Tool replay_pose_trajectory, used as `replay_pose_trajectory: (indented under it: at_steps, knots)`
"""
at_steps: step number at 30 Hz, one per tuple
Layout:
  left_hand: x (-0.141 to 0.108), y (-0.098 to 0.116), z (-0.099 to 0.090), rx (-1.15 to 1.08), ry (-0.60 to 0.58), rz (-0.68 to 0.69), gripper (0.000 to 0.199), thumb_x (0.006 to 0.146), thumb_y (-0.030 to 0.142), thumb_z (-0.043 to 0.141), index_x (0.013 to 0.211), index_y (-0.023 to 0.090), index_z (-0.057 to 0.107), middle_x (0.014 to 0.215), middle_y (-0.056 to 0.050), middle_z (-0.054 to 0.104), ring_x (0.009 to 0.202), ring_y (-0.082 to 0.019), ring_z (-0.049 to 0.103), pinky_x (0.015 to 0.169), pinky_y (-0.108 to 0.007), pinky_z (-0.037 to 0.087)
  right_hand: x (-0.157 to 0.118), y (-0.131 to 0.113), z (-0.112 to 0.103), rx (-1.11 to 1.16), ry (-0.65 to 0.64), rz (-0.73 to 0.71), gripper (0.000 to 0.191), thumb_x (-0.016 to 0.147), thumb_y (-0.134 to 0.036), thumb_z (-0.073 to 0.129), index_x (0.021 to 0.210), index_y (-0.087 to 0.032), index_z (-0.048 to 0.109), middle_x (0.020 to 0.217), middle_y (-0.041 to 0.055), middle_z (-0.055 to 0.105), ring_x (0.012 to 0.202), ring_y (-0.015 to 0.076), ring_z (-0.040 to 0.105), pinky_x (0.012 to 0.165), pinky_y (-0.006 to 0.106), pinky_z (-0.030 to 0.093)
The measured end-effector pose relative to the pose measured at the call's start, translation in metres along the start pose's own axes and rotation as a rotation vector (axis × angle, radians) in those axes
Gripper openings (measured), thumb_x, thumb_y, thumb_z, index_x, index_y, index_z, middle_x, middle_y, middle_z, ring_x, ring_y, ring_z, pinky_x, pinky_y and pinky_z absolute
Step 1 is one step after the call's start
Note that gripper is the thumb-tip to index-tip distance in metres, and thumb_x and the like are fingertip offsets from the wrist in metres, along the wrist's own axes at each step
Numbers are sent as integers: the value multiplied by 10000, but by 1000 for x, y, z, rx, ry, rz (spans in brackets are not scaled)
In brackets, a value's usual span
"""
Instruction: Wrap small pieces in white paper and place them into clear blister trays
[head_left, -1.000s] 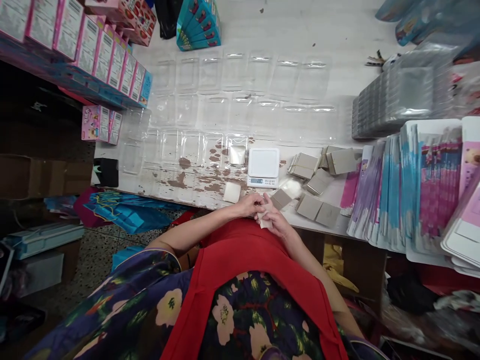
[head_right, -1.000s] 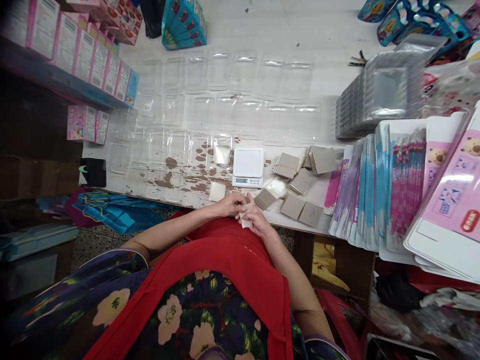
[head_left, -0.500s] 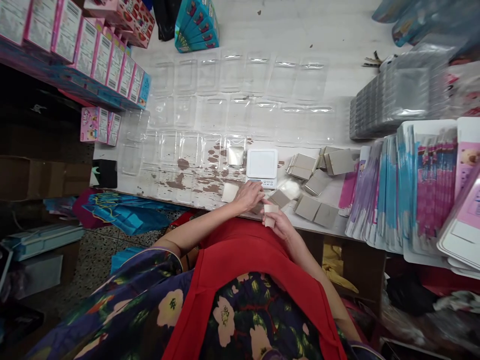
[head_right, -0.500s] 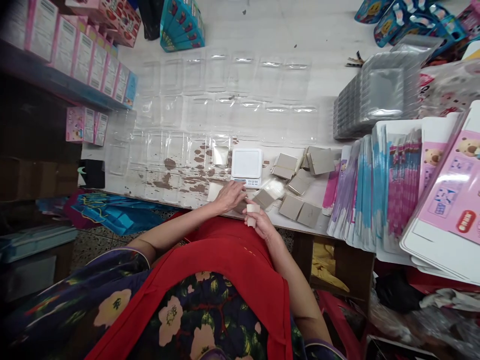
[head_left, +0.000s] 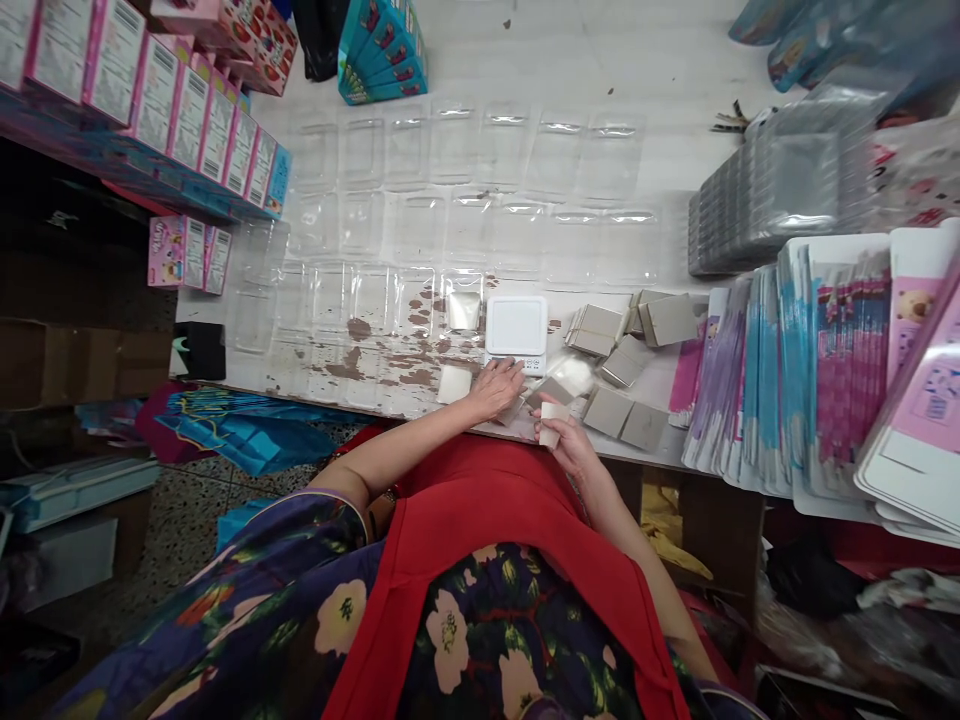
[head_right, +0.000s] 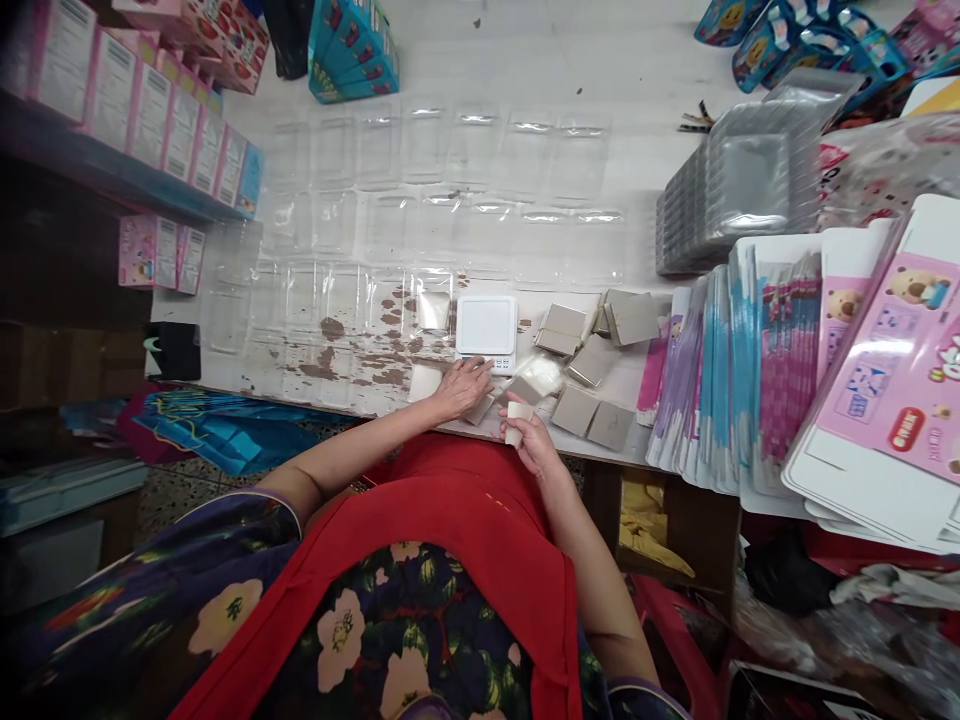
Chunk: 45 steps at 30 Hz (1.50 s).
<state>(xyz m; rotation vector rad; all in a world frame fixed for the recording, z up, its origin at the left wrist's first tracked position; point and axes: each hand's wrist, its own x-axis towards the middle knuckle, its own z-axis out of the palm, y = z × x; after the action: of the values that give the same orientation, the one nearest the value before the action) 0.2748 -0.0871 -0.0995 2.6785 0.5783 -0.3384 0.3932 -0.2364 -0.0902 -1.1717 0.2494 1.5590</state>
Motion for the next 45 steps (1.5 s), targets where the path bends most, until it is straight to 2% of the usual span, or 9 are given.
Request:
replay_pose_trajectory:
  at_steps: [6, 11, 18, 26, 31, 35, 39, 41, 45]
  knots:
    - [-15, 5, -3, 35, 9, 31, 393, 984, 323, 269, 1100, 132, 592, 1268, -132, 585, 1081, -268, 509, 860, -419, 356, -3, -5, 3, -4, 6, -13, 569, 600, -134, 697, 1150, -235, 593, 790, -30, 676, 542, 97, 571, 512, 229, 531]
    - [-9, 4, 1, 76, 1, 9, 362, 977, 295, 283, 1073, 136, 593, 1408, -137, 475, 1145, -277, 481, 878, -419, 353, -3, -5, 2, -11, 7, -24, 565, 600, -138, 698, 1145, -241, 588, 778, -36, 677, 534, 93, 575, 507, 226, 531]
    - [-1, 3, 7, 34, 0, 3, 337, 966, 279, 313, 1075, 142, 601, 1459, -141, 418, 1216, -300, 446, 905, -442, 357, -3, -4, 0, 7, 25, -23, 569, 602, -132, 698, 1149, -240, 587, 773, -35, 681, 527, 96, 573, 495, 225, 525]
    - [10, 4, 3, -19, 11, -50, 344, 967, 287, 323, 1088, 118, 597, 1355, -147, 527, 1199, -291, 456, 933, -437, 353, -2, -3, 0, -18, 23, -31, 548, 590, -140, 694, 1119, -245, 600, 803, -29, 678, 564, 95, 584, 503, 210, 512]
    - [-6, 19, -15, -190, 104, -61, 314, 949, 305, 389, 1152, 161, 579, 1290, -119, 562, 1166, -257, 471, 964, -420, 367, -1, -4, 2, -40, -25, 13, 534, 559, -101, 664, 1071, -248, 628, 832, -33, 671, 605, 103, 580, 564, 234, 522]
    - [-15, 31, -20, -451, 37, 37, 421, 907, 388, 479, 1280, 196, 516, 1288, -99, 543, 1156, -228, 475, 989, -385, 378, 1, 2, 2, -100, -160, 51, 332, 551, -81, 619, 851, -212, 671, 699, -35, 644, 632, 113, 578, 620, 239, 503]
    - [-13, 32, -11, -617, -83, 86, 243, 904, 330, 485, 1027, 200, 649, 1033, -47, 649, 994, -189, 549, 929, -337, 395, 0, 9, 6, -160, -269, 89, 198, 571, -85, 604, 725, -197, 658, 642, -23, 644, 603, 115, 570, 593, 229, 480]
    - [-13, 31, -7, -638, -73, 89, 199, 901, 290, 488, 920, 184, 655, 944, -36, 653, 921, -172, 553, 896, -313, 396, -2, 10, 8, -141, -284, 97, 206, 565, -80, 619, 729, -199, 654, 636, -23, 648, 584, 114, 570, 580, 227, 478]
    - [-17, 33, -9, -556, -6, 112, 208, 920, 280, 464, 903, 180, 646, 960, -56, 636, 925, -178, 519, 864, -297, 392, -4, 9, 10, -100, -299, 98, 226, 573, -76, 633, 758, -205, 648, 636, -21, 654, 579, 120, 583, 576, 229, 488]
